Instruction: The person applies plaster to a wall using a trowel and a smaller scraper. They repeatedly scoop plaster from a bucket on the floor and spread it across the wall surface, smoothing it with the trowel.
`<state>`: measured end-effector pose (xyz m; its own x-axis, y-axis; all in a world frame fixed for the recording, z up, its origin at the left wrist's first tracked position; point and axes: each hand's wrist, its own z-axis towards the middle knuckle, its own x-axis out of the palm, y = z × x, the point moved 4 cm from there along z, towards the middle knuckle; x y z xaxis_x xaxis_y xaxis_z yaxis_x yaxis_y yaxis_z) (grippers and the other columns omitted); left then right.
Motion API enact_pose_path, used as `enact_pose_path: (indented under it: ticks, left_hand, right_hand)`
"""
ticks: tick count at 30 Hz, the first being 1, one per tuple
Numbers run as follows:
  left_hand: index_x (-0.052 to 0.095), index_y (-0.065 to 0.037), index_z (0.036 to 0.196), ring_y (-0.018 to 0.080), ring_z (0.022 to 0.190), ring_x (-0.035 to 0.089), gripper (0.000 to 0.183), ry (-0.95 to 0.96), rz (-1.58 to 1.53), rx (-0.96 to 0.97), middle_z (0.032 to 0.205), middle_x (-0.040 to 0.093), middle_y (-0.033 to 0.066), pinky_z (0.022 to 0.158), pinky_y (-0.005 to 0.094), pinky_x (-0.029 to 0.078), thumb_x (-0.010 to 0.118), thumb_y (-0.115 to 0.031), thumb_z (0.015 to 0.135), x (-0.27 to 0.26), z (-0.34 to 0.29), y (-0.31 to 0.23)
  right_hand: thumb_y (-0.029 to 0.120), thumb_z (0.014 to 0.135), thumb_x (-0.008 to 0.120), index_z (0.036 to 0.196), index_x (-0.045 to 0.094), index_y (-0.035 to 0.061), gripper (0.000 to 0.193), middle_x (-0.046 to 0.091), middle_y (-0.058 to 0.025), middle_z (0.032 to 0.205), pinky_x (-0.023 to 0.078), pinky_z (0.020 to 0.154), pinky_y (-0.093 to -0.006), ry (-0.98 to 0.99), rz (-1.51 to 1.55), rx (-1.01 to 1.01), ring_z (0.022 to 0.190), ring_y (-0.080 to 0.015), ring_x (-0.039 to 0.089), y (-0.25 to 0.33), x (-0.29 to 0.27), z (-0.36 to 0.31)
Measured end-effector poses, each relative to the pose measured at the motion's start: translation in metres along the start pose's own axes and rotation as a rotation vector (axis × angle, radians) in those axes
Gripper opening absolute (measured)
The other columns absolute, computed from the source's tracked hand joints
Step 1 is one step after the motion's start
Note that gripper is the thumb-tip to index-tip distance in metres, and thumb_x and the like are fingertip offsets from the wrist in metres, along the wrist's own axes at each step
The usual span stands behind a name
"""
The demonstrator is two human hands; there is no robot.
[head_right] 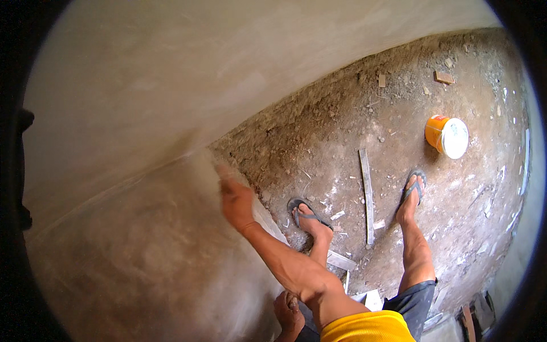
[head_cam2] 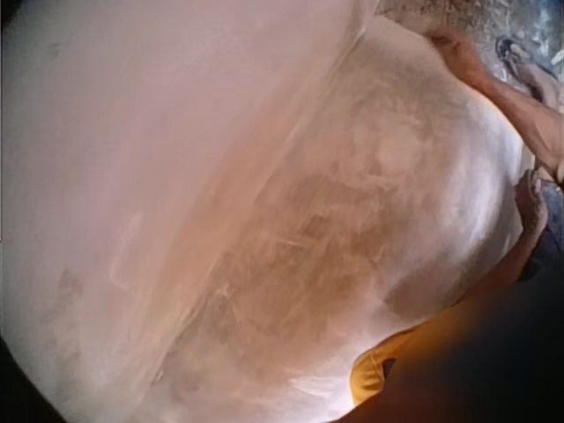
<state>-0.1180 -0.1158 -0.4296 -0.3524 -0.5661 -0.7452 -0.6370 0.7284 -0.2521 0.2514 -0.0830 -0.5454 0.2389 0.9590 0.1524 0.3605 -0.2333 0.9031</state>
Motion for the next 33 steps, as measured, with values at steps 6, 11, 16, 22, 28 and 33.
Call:
enact_pose_path:
  ticks: [6,11,16,22,28,33]
  left_hand:
    - [0.062,0.003,0.122,0.0462,0.103,0.057,0.034,-0.102,-0.054,0.027,0.106,0.065,0.0242,0.093,0.0539,0.045,0.062,-0.02,0.096,0.004,-0.005,0.0]
    - [0.059,0.003,0.128,0.048,0.106,0.057,0.039,-0.023,0.003,-0.007,0.116,0.064,0.0268,0.097,0.0554,0.044,0.064,-0.014,0.093,0.0,-0.001,-0.003]
    - [0.061,0.002,0.127,0.0466,0.112,0.057,0.04,-0.001,0.008,-0.046,0.118,0.065,0.0262,0.097,0.0549,0.045,0.063,-0.016,0.091,-0.004,0.003,-0.008]
    - [0.062,-0.007,0.122,0.0441,0.101,0.061,0.035,-0.124,-0.03,-0.016,0.11,0.068,0.0184,0.088,0.0582,0.047,0.068,-0.02,0.091,0.007,0.005,-0.002]
    - [0.061,-0.009,0.124,0.0438,0.105,0.061,0.035,-0.064,-0.019,-0.057,0.112,0.068,0.0176,0.09,0.0584,0.047,0.067,-0.018,0.09,0.016,-0.004,0.009]
    - [0.06,-0.009,0.127,0.0437,0.109,0.06,0.039,0.011,0.043,-0.077,0.115,0.067,0.0175,0.092,0.058,0.047,0.066,-0.013,0.088,0.01,-0.008,0.002]
  right_hand:
    - [0.001,0.096,0.062,0.111,0.064,0.0011,0.015,0.07,-0.008,0.099,0.058,0.075,-0.0366,-0.317,1.049,0.335,0.084,-0.0204,0.069,-0.036,-0.086,0.098]
    - [0.0,0.096,0.063,0.113,0.063,0.0027,0.018,0.069,-0.0062,0.099,0.058,0.081,-0.0351,-0.262,1.09,0.307,0.087,-0.0192,0.069,0.025,-0.09,0.115]
    - [0.001,0.096,0.064,0.107,0.065,0.0016,0.011,0.069,-0.0065,0.095,0.056,0.073,-0.0333,-0.179,0.955,0.158,0.082,-0.0172,0.068,0.128,-0.084,0.067]
    - [0.01,0.094,0.072,0.09,0.069,0.001,0.01,0.069,-0.0056,0.078,0.047,0.055,-0.0297,-0.087,0.534,0.047,0.061,-0.0171,0.061,0.224,-0.032,0.001]
    - [0.008,0.091,0.075,0.093,0.072,-0.0013,0.01,0.073,-0.0069,0.081,0.052,0.061,-0.0272,0.042,0.28,-0.195,0.068,-0.0141,0.067,0.262,0.002,-0.068]
    - [0.0,0.095,0.057,0.098,0.062,-0.003,0.006,0.069,-0.0142,0.095,0.064,0.082,-0.0411,-0.023,1.025,0.752,0.089,-0.0266,0.073,0.114,-0.015,-0.036]
